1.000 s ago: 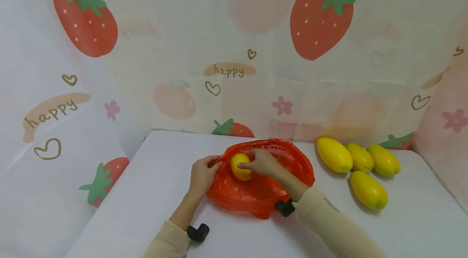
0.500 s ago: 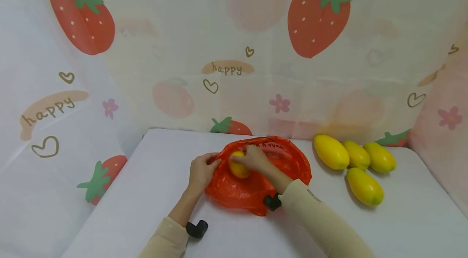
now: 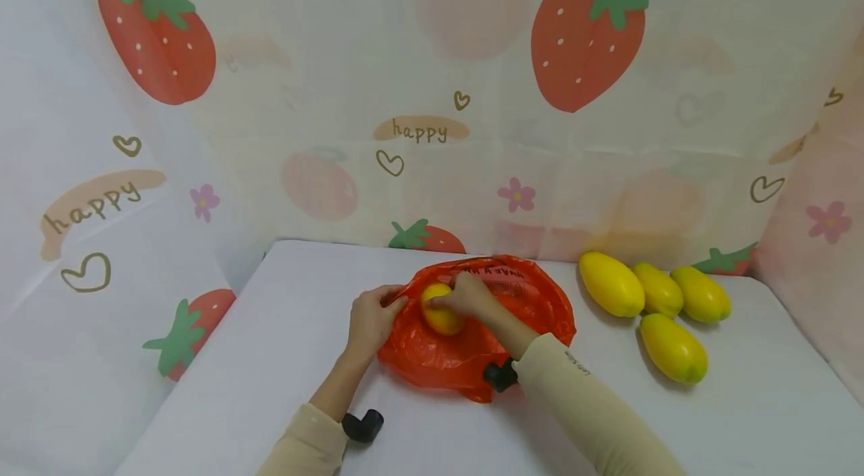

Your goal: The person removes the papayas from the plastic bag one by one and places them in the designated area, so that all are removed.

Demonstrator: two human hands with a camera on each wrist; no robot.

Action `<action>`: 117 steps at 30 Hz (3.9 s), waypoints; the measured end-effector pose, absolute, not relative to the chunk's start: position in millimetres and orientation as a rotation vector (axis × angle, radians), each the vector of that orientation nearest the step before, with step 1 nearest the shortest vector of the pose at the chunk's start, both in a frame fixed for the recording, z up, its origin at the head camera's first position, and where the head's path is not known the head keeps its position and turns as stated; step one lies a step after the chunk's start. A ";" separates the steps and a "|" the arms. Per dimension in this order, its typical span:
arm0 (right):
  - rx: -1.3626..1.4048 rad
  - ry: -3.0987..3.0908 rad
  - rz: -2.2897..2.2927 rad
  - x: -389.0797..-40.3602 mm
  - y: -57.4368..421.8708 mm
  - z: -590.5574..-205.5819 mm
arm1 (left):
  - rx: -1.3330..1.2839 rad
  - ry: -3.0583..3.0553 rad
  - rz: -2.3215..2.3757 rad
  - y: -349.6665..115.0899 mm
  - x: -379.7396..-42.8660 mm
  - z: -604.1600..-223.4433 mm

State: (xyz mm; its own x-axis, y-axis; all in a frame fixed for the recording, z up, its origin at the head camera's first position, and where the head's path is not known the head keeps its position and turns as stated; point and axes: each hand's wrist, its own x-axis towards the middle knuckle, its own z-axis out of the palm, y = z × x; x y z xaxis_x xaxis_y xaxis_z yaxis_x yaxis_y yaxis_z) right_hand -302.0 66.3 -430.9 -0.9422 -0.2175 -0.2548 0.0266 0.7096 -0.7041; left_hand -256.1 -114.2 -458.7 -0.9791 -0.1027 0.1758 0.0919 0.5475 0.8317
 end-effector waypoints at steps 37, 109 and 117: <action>-0.201 2.638 -0.969 -272.5 104.0 -394.6 | 0.002 -2.518 -1.453 -112.3 -254.8 -454.2; -0.117 2.750 -1.046 -244.9 263.6 -340.4 | 0.031 -2.439 -1.429 -113.1 -259.0 -458.0; -0.043 2.723 -1.077 -245.4 276.4 -340.0 | 0.052 -2.452 -1.439 -112.4 -257.8 -458.5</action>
